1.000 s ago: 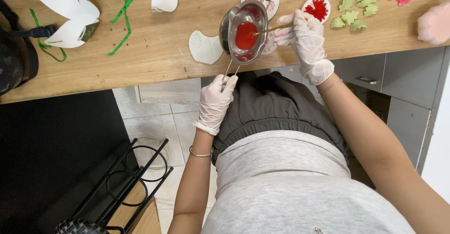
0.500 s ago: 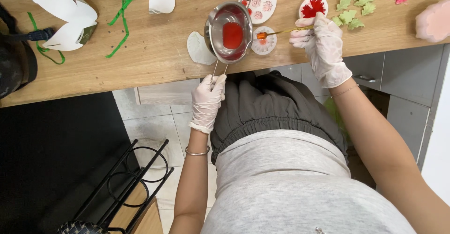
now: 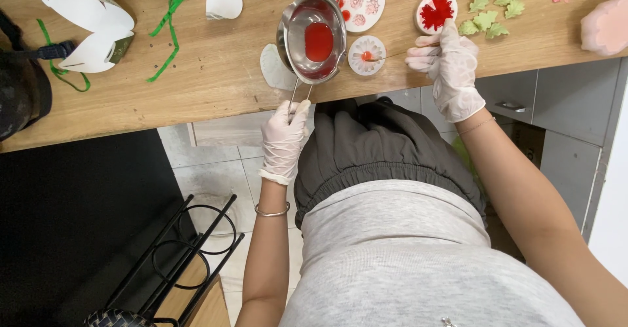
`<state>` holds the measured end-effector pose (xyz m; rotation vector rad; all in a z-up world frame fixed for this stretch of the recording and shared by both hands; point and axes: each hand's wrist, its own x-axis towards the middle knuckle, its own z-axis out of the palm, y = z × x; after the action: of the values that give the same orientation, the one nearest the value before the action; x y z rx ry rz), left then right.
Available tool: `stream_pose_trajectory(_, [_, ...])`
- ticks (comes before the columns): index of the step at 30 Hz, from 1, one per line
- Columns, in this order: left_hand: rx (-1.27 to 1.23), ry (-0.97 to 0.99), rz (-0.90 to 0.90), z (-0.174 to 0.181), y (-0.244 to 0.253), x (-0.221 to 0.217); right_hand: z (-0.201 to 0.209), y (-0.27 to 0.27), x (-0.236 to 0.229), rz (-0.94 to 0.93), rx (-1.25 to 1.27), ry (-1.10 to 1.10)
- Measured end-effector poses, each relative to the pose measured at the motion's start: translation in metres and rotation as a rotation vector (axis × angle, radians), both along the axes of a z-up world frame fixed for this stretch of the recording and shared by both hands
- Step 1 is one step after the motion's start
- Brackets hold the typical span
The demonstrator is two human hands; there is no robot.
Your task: Using wax or soap and molds to create small decorative floral elements and attaching them to larger pieces.
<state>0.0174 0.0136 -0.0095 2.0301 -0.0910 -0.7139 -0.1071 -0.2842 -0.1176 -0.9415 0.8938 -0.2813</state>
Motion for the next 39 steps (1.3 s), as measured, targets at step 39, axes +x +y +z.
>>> stream_pose_trajectory(39, [0.035,-0.012,-0.152,-0.004,-0.011,-0.009,0.021,0.001,0.009,0.056,0.032,-0.208])
